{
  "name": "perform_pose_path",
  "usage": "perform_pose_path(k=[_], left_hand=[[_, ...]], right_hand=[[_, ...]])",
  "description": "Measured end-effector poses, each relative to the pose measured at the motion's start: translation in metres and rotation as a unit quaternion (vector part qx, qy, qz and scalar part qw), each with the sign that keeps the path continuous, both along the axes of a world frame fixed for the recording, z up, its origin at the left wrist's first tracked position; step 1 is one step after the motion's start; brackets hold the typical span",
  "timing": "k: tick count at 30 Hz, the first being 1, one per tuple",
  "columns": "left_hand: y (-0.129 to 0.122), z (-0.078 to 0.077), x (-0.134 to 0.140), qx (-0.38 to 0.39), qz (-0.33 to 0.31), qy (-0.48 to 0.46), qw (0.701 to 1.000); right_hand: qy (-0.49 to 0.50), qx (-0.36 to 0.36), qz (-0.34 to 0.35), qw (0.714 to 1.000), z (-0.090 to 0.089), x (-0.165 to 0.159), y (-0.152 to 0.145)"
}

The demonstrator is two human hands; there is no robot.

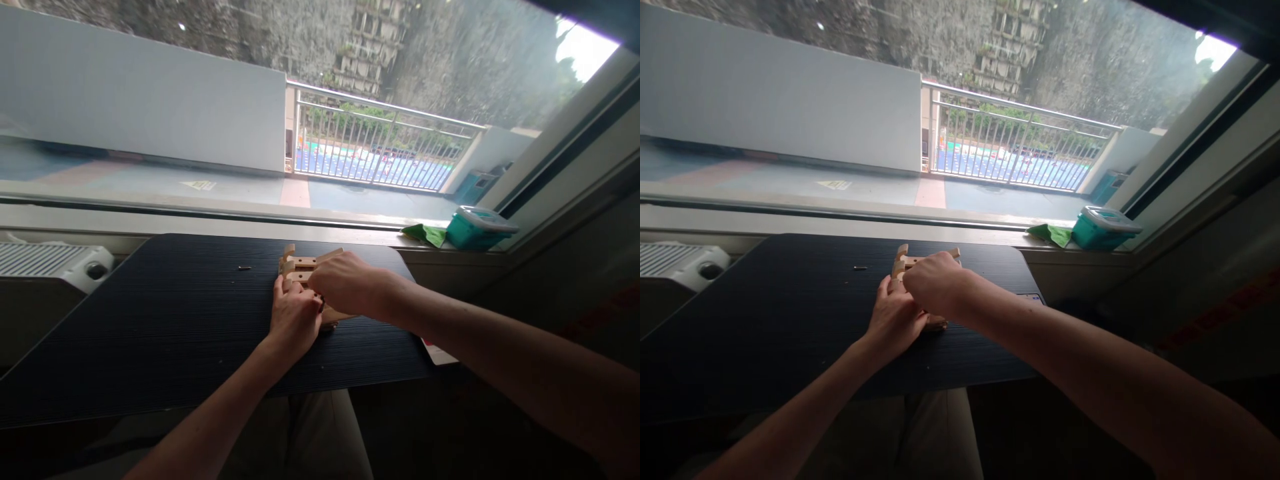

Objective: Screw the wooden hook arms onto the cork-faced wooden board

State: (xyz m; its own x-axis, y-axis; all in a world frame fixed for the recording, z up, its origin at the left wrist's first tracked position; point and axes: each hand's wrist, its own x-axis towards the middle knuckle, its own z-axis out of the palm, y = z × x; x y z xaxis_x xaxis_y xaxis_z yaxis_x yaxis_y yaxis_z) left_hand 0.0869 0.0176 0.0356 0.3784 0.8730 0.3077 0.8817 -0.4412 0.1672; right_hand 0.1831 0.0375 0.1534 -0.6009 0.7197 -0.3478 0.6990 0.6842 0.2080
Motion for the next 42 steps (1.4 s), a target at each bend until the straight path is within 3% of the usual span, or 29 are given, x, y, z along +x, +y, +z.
perform_pose_path(k=[6, 12, 17, 30, 42], left_hand=[[0.000, -0.002, 0.000, -0.003, 0.002, -0.007, 1.000], [-0.002, 0.002, -0.004, -0.026, -0.032, -0.017, 0.999], [-0.003, 0.005, -0.006, -0.039, -0.044, -0.017, 0.998], [0.000, 0.000, -0.007, -0.027, -0.045, -0.033, 0.998], [0.000, 0.002, -0.007, -0.044, -0.039, -0.036, 0.998]], right_hand=[[0.022, -0.007, 0.000, 1.000, -0.012, 0.005, 0.007], [0.016, -0.007, -0.039, 0.999, -0.002, 0.013, 0.001], [0.012, -0.043, -0.021, 0.999, 0.003, 0.016, -0.001], [0.092, -0.044, 0.007, 0.995, -0.012, 0.032, 0.002], [0.100, -0.045, 0.077, 0.991, -0.012, 0.026, -0.002]])
